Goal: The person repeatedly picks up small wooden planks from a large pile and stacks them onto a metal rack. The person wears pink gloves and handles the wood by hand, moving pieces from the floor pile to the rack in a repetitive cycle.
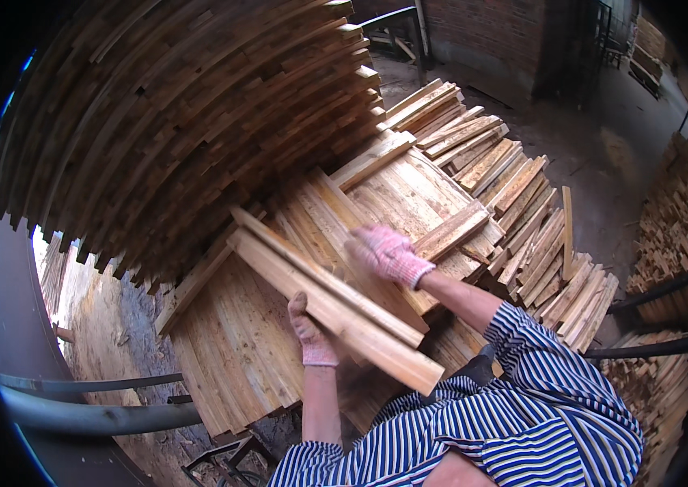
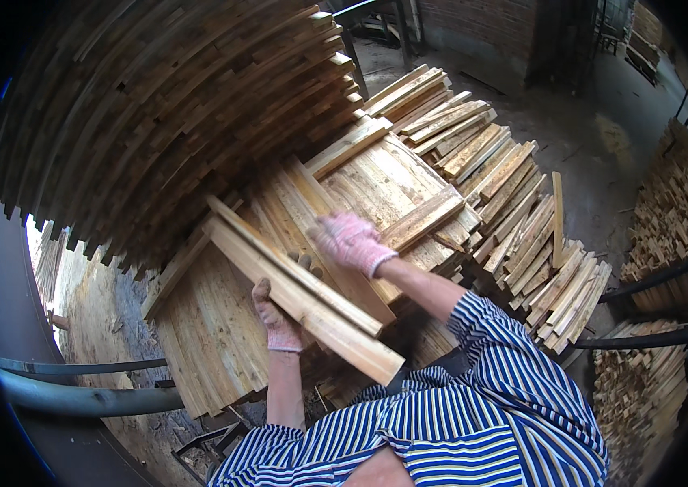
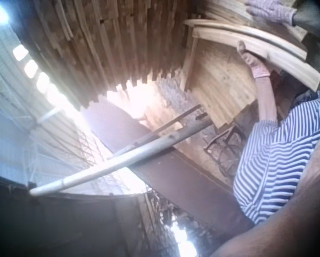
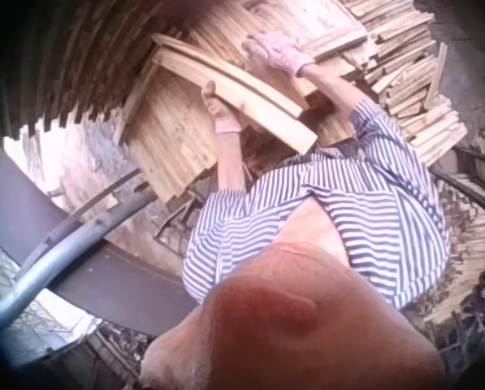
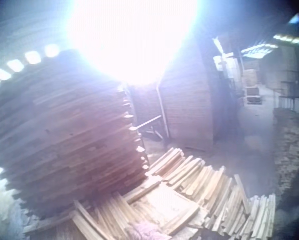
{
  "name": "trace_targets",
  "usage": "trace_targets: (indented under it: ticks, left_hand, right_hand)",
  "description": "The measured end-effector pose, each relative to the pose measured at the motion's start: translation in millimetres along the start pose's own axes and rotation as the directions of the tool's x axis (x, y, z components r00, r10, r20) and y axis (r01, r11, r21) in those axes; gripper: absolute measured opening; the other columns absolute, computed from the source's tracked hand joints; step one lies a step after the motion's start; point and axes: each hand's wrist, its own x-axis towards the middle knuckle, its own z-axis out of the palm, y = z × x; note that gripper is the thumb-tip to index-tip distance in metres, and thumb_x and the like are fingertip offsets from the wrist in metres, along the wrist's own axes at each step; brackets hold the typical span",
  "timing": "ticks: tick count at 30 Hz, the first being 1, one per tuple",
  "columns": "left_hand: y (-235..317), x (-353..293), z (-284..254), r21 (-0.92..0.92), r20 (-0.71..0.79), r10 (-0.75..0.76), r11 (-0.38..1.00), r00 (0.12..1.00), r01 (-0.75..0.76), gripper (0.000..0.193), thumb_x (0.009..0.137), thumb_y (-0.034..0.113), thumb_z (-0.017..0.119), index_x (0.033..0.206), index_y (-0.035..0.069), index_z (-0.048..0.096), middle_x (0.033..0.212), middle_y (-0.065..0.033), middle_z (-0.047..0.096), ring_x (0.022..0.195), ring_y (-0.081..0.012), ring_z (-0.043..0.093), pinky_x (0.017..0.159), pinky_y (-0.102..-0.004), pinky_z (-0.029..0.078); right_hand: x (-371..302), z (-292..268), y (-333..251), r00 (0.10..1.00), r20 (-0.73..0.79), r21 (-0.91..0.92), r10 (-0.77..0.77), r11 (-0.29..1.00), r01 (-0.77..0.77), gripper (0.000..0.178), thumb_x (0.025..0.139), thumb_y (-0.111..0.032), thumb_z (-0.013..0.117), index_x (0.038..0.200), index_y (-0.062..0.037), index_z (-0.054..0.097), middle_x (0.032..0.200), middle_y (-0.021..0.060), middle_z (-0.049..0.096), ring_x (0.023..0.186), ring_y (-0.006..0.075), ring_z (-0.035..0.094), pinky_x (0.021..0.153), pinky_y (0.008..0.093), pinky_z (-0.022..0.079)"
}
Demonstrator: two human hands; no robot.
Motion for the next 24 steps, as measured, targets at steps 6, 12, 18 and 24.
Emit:
trace_targets:
  ticks: [6, 12, 18, 24]
  left_hand:
    - [-46.5, 51.0, -31.0, 0.412, 0.000, 0.480, 0.799, 0.877, -0.437, 0.029, 0.101, 0.030, 0.048, 0.116, 0.007, 0.057, 0.122, -0.0065, 0.060, 0.120, -0.0209, 0.056, 0.113, -0.0414, 0.043]
    - [-43.9, 58.6, -4.4, 0.048, 0.069, 0.115, 0.992, 0.991, -0.118, 0.048, 0.097, 0.025, 0.058, 0.138, 0.002, 0.050, 0.129, -0.0112, 0.062, 0.114, -0.0268, 0.062, 0.099, -0.0420, 0.054]
    - [-40.8, 77.1, -35.8, 0.146, -0.155, 0.168, 0.979, 0.974, -0.145, 0.067, 0.098, 0.056, 0.055, 0.134, -0.001, 0.052, 0.121, -0.0162, 0.065, 0.106, -0.0265, 0.065, 0.096, -0.0388, 0.055]
    - [-61.0, 58.0, 84.4, 0.259, -0.200, 0.257, 0.945, 0.945, -0.202, 0.085, 0.091, 0.076, 0.048, 0.142, 0.007, 0.046, 0.124, -0.0144, 0.062, 0.112, -0.0292, 0.063, 0.093, -0.0414, 0.058]
  right_hand:
    - [-70.6, -2.0, -29.1, 0.987, -0.098, 0.480, -0.130, 0.862, 0.161, 0.072, 0.097, -0.048, 0.063, 0.156, -0.0132, 0.038, 0.158, 0.0186, 0.039, 0.146, 0.0294, 0.037, 0.120, 0.0368, 0.029]
    - [-39.9, -30.6, -20.6, 0.944, -0.319, -0.266, 0.087, 0.947, -0.177, 0.050, 0.092, -0.048, 0.063, 0.137, -0.0265, 0.058, 0.119, 0.0216, 0.061, 0.113, 0.0391, 0.059, 0.097, 0.0450, 0.049]
    - [-15.2, -18.0, -9.5, 0.981, -0.170, -0.477, -0.091, 0.879, -0.001, 0.042, 0.099, -0.044, 0.052, 0.126, -0.0123, 0.061, 0.124, 0.0254, 0.059, 0.113, 0.0437, 0.055, 0.092, 0.0498, 0.050]
    - [-88.2, -22.6, -67.0, 0.998, -0.052, -0.046, -0.039, 0.998, 0.037, 0.091, 0.081, -0.061, 0.071, 0.156, -0.0213, 0.038, 0.159, 0.0262, 0.031, 0.146, 0.0412, 0.033, 0.119, 0.0428, 0.033]
